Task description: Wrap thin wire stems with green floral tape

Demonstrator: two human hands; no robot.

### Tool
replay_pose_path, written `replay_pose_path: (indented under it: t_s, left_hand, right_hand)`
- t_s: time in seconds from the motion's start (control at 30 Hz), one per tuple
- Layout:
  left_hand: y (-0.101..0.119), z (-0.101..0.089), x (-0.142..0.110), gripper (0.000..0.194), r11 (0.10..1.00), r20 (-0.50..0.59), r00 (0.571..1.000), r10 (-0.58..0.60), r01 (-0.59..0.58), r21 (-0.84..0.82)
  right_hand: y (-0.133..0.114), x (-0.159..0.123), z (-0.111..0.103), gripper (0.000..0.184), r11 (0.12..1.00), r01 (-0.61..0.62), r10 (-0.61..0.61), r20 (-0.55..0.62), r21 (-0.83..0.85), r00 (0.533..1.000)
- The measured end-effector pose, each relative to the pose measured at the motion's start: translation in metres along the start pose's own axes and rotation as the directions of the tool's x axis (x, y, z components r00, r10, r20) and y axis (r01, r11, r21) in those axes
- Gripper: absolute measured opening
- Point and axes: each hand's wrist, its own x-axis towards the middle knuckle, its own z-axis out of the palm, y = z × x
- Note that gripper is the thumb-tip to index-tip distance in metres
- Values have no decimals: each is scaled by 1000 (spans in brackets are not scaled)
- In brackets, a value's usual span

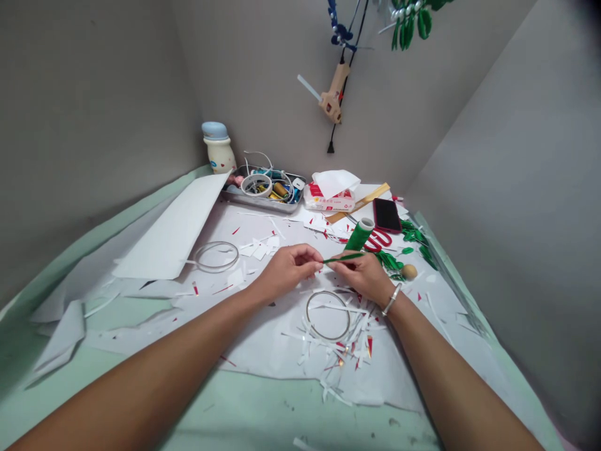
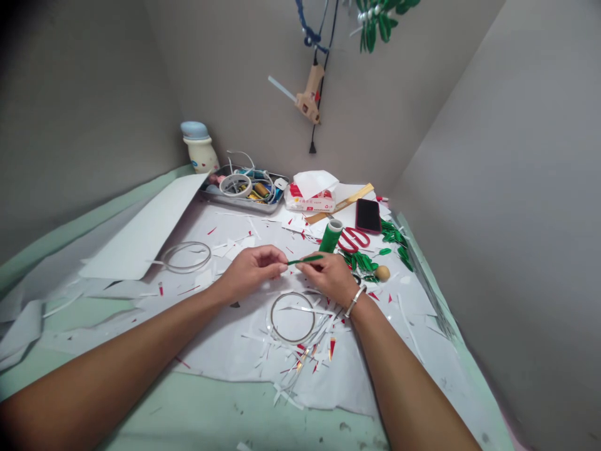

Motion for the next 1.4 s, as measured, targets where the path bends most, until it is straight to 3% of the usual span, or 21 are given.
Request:
replay_pose_path:
  t_s: [0.1,0.23,0.3,0.4,0.5,0.57,0.73,0.87,0.97,1.07,1.2,1.4]
  left_hand:
    - [-3,-2,3,15,999,-117,993,-15,20,46]
    - [-7,-4,3,11,936,-219,972,87,-5,351]
    - [-9,-4,2,10,865,-184,972,149,-38,500]
    - [-9,-1,-1,13,789,-23,982,186,-136,599]
    - [-8,2,-4,16,785,141,968,210,-253,565]
    - [-6,3,-5,15,830,169,964,206,-264,491]
    - [1,1,-3,10,986,86,994,66,-78,146]
    - [0,-1,1,17,999,-72,997,-18,16,-32]
    - [-3,-3,4,17,997,-187,982,3,13,82]
    - [-6,-4,4,12,937,-219,970,104,-23,348]
    - [-7,-3,1,13,822,-94,980,177,-95,562]
    - [-8,1,-3,14,772,58,975,214,-205,602]
  right_hand:
    - [-9,-1,6,15,994,82,-74,117,-70,990]
    - [-18,-3,9,14,972,182,-161,147,-147,976]
    - [-19,-3,7,14,966,197,-182,100,-167,978]
    - [-17,-2,3,16,975,166,-166,18,-148,986]
    - [-11,-1,-2,17,993,92,-97,-65,-67,993]
    - [-6,0,-5,17,999,40,-41,-101,-12,994]
    - [6,1,-5,21,999,-45,47,-95,29,994]
    - [0,0,0,19,999,-3,3,-7,-35,1000]
    - [-11,-1,4,16,992,97,-86,123,-86,989]
    - [-19,-2,7,14,975,182,-160,157,-131,974]
    - [-20,-2,4,15,974,177,-170,64,-141,983]
    - [-11,0,-6,17,997,67,-70,-94,-28,993]
